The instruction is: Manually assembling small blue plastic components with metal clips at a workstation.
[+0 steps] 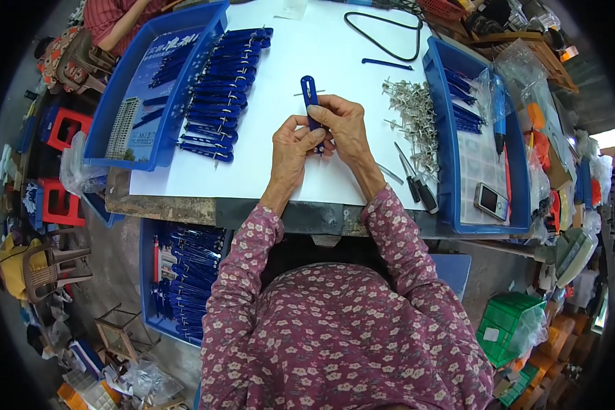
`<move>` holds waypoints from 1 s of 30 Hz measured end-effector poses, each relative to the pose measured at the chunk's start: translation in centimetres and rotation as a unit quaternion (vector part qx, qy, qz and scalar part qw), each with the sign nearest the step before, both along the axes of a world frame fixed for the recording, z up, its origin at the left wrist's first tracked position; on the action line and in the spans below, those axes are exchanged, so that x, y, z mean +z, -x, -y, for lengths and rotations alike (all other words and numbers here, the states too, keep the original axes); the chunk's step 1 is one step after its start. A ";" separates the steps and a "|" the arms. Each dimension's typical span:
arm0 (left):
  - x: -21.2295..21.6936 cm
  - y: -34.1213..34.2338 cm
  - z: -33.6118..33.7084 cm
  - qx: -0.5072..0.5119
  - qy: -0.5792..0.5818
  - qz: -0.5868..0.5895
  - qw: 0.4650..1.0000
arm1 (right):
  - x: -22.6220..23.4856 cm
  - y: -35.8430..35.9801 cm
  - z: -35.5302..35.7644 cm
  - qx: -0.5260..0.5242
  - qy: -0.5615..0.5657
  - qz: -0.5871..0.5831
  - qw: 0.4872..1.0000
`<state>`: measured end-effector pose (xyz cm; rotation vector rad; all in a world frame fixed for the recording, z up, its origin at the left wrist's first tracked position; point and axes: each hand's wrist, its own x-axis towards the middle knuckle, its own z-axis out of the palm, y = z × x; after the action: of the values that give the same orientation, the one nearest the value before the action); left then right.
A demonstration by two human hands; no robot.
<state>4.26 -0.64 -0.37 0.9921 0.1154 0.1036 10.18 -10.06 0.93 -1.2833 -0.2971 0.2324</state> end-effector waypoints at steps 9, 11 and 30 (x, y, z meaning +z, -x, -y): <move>-1.0 -0.5 -0.1 -0.015 0.001 -0.013 1.000 | -1.0 -0.2 0.7 0.032 -0.048 -0.096 0.994; -1.0 -0.6 -0.1 -0.021 -0.006 -0.019 1.000 | -1.1 -0.3 0.8 0.025 -0.051 -0.101 0.993; -0.7 -0.2 0.5 -0.049 -0.057 -0.030 0.997 | -1.9 -1.3 0.8 -0.043 -0.015 -0.023 0.999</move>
<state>4.44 -1.11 -1.06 1.1136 0.1179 -0.0093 11.50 -10.88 -0.95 -1.2566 -0.2041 0.1830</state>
